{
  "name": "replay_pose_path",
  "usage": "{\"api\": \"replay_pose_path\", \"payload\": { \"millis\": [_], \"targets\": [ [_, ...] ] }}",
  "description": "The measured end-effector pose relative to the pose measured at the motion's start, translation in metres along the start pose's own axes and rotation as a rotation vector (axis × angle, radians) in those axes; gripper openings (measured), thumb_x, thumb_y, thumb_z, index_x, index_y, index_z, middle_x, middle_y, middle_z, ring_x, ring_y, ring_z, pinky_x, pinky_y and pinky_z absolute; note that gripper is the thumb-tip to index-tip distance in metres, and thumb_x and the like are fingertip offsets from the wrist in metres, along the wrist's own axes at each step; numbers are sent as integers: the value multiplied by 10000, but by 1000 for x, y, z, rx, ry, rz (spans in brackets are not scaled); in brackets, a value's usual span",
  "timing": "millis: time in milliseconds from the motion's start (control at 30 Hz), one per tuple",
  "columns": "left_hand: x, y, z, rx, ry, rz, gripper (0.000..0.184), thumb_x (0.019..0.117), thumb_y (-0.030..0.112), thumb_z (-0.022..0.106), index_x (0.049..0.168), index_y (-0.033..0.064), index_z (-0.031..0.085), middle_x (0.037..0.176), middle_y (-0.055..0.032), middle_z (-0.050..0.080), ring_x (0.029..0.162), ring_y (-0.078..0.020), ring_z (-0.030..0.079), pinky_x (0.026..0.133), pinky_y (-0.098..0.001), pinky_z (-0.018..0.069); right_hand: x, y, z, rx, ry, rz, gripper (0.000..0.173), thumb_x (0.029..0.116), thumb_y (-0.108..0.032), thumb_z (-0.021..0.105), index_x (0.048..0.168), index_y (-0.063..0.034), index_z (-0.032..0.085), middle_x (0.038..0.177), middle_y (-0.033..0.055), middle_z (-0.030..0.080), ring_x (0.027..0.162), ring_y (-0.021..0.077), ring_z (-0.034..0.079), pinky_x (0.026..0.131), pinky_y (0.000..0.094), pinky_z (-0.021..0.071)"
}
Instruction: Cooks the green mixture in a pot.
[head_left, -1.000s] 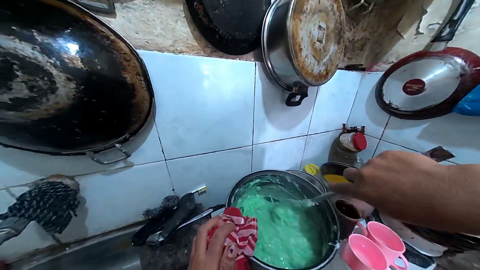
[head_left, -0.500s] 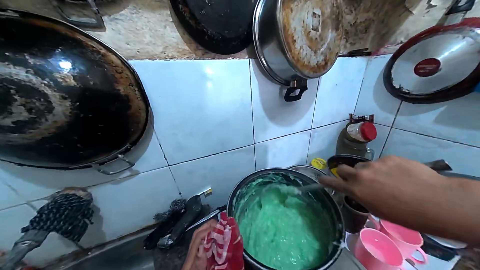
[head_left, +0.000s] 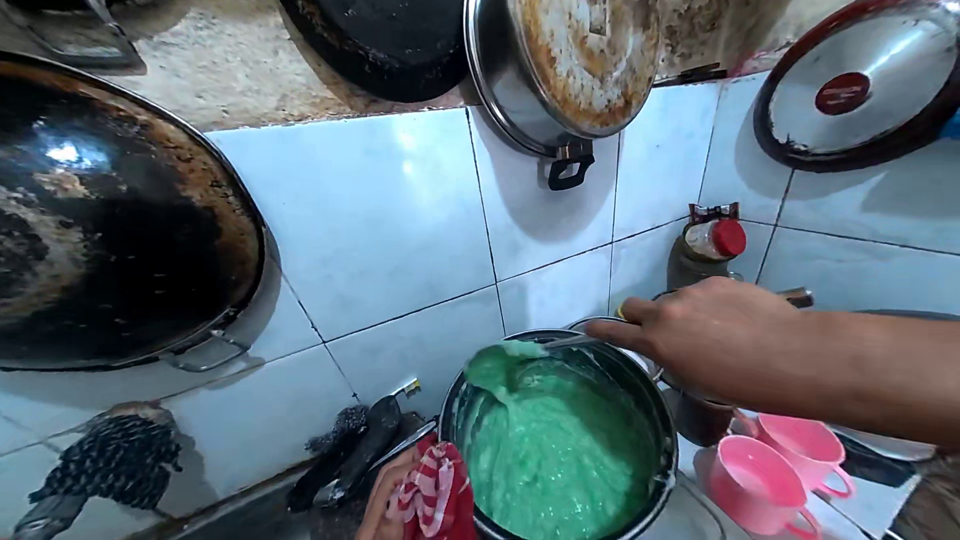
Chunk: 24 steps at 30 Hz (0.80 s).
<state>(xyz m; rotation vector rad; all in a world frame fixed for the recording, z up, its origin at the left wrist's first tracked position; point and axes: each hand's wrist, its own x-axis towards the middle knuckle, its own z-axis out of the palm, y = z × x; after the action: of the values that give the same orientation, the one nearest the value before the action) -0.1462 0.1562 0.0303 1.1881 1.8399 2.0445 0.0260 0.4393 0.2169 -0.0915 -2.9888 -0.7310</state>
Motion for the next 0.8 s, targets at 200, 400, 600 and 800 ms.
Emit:
{"api": "replay_pose_path", "payload": {
  "millis": [200,400,600,800],
  "targets": [
    [-3,8,-2,-198,92,-94,388,1091,408,402,1314,102,488,1220,109,650,1151,-9,606,1034,-272,496,-34,-18,17,-39,267,-256,402,841,-81,698,1216,-223,728,731,47,590,506,219,565,389,363,416],
    [6,23,4,-349,157,-70,388,1114,284,218,1191,172,581,1060,122,736,1032,7,676,958,-228,553,-8,-5,11,-108,180,-58,396,873,-64,714,1251,-179,700,809,73,636,564,240,615,444,382,473],
    [15,8,1,-53,87,62,508,1051,570,377,1165,141,625,1198,114,646,1178,0,569,1033,-256,466,-21,-19,29,-37,304,-373,327,888,-48,652,1191,-158,711,740,62,593,570,245,589,432,372,431],
    [19,20,12,449,-5,92,227,923,160,586,1042,-30,622,1184,-143,551,1180,-150,506,1021,-290,429,2,-5,19,-75,86,-63,360,881,-26,680,1220,-142,713,829,106,643,587,272,624,464,406,484]
  ]
}}
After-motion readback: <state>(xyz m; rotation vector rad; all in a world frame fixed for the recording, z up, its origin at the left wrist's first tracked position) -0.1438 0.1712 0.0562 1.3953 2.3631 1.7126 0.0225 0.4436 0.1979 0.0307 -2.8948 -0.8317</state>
